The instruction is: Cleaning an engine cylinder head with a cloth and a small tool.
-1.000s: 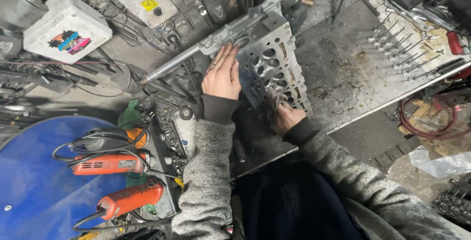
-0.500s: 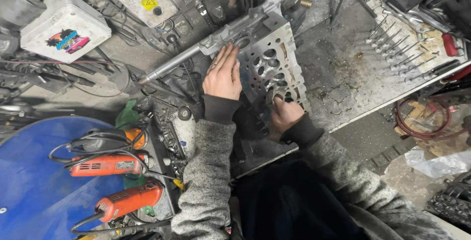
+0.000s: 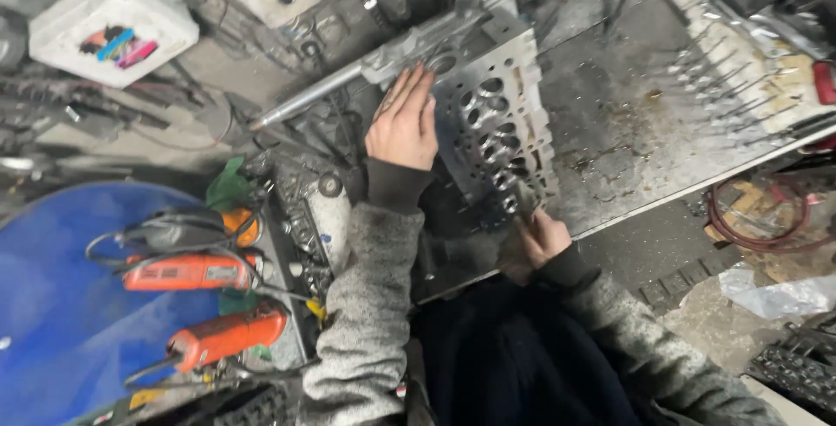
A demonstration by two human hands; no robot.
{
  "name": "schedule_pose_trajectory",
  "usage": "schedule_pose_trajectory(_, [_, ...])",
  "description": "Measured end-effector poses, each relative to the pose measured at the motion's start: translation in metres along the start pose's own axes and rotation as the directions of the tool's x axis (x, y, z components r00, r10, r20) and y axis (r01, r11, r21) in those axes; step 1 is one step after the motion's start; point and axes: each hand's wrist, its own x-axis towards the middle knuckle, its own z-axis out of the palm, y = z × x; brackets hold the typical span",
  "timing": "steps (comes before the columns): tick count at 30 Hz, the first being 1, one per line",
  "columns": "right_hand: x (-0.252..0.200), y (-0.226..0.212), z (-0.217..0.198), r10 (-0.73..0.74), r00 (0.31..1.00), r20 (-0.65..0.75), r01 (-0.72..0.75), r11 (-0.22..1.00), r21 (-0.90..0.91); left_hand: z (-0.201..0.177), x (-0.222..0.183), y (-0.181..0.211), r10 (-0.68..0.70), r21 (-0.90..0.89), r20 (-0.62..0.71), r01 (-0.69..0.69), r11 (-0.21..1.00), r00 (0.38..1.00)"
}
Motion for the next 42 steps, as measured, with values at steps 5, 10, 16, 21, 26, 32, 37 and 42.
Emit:
schedule_pose_trajectory(5, [0.017,0.043,0.036,-0.166,0.978,-0.129,0.148,0.98,-0.135,-0.004,0.009,0.013,0.05,-0.041,0.036,-0.049,0.998,0.998])
schedule_pose_trajectory(10, [0.033,0.041,0.062,-0.213,0.965,-0.152,0.168,0.95,-0.264,0.001,0.011,0.008,0.05,-0.024,0.028,-0.049,0.999,0.998])
schedule_pose_trajectory(16, [0.025,0.06,0.074,-0.165,0.982,-0.095,0.125,0.933,-0.337,-0.002,0.006,0.012,0.014,-0.019,0.02,-0.014,1.0,1.0])
schedule_pose_trajectory(21, [0.042,0.041,0.077,-0.283,0.952,-0.119,0.231,0.915,-0.331,0.0,0.012,0.006,0.07,-0.018,0.023,-0.069,0.997,0.997])
schedule_pose_trajectory(26, [0.036,0.031,0.052,-0.217,0.975,0.038,0.218,0.976,-0.014,-0.007,0.008,0.014,0.038,-0.017,0.037,-0.037,0.999,0.999])
schedule_pose_trajectory(32, [0.025,0.049,0.044,-0.215,0.975,0.063,0.215,0.977,0.016,-0.004,0.01,0.011,0.064,-0.01,0.061,-0.063,0.998,0.996])
schedule_pose_trajectory(37, [0.032,0.056,0.054,-0.173,0.985,0.006,0.16,0.893,-0.42,0.0,0.008,0.01,0.065,-0.025,0.048,-0.063,0.998,0.997])
schedule_pose_trajectory(42, [0.04,0.078,0.058,-0.233,0.972,0.02,0.214,0.851,-0.48,-0.003,0.004,0.011,-0.012,-0.009,0.024,0.012,1.0,1.0])
